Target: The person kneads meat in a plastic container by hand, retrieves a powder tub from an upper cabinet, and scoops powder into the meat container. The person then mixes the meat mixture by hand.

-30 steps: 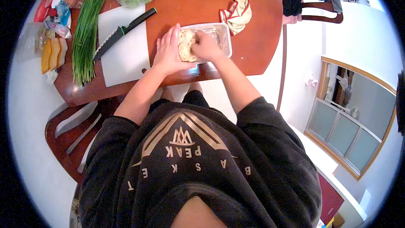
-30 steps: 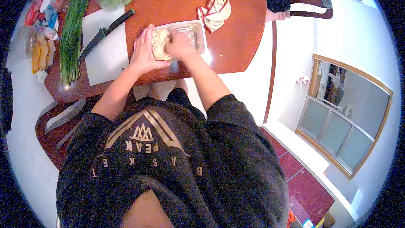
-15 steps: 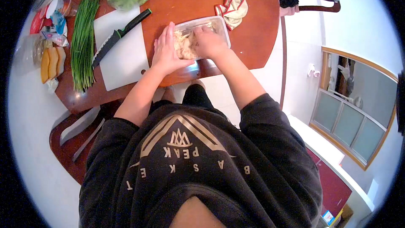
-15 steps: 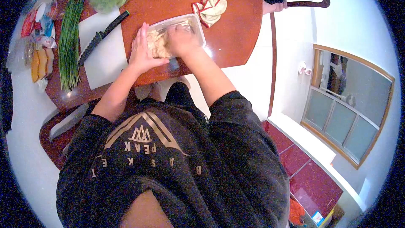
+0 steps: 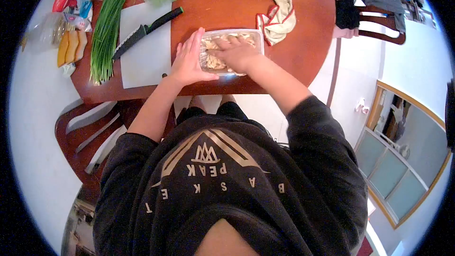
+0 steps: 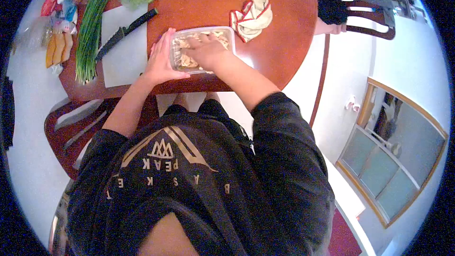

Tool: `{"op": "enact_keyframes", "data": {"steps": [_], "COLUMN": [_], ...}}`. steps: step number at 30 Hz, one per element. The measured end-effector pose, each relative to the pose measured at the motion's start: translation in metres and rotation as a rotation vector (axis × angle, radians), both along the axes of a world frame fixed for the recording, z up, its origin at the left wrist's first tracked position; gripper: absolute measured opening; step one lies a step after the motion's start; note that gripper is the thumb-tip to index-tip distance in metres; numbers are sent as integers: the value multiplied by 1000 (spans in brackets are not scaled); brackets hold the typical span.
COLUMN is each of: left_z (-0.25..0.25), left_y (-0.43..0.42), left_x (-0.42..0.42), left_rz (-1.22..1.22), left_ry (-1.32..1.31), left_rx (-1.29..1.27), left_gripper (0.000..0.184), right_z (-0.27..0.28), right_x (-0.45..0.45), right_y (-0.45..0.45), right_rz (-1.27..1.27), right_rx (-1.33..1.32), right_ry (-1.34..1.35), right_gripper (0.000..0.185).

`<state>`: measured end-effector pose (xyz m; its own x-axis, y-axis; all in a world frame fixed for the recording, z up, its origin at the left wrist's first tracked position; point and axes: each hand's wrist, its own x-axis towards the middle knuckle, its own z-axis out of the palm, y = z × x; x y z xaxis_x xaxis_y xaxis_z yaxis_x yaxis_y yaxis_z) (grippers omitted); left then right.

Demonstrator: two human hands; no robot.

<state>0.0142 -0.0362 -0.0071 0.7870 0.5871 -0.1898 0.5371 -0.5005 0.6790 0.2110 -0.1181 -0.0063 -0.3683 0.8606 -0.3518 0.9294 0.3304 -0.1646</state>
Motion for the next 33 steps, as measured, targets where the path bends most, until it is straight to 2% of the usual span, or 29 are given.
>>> {"op": "enact_keyframes", "data": {"steps": [1,4,5,8,9,12,13,16,17,20,21,24,25,28,29,32,33], "left_z": [0,-5,-5,-5,-6,-1,0,-2,-4,8,4,2,2,-2,0,7,6], "left_y": [1,0,0,0,1,0,-1,-3,-3,-2,-2,-1,-2,-2,-4,-2,-3], "left_x": [-2,-2,-2,-2,-2,-1,0,-2,-3,0,-1,0,1,1,1,-1,-1], "left_rz": [-2,5,3,10,17,22,16,11,12,19,14,21,23,10,11,4,3], "left_ry": [-3,-40,-22,-21,-26,-17,-29,-33,-25,60,51,59,71,22,45,106,116], "left_rx": [-2,17,20,18,1,1,7,35,45,42,44,43,38,77,77,90,91], "left_gripper": [139,138,138,137,136,136,136,136,136,137,137,138,138,139,139,139,139], "right_z": [-12,3,-6,29,43,-11,0,13,8,13,20,35,23,-14,-7,11,24], "right_x": [-5,-30,-27,5,14,41,32,-8,-18,-9,6,24,28,13,4,1,4], "right_y": [6,44,45,32,32,-11,-2,31,37,48,40,22,12,2,16,39,34], "right_rz": [45,-231,-51,-196,-225,-58,-57,56,-7,-101,-217,-148,-29,162,214,-7,-163], "right_rx": [182,-265,-155,-217,-355,31,-193,-154,-164,-298,-245,-383,-338,66,51,-194,-272], "right_ry": [76,183,104,184,147,202,140,112,186,65,180,10,-10,113,111,221,240], "right_gripper": [40,36,31,31,34,34,38,33,32,31,32,37,41,41,39,32,31]}}
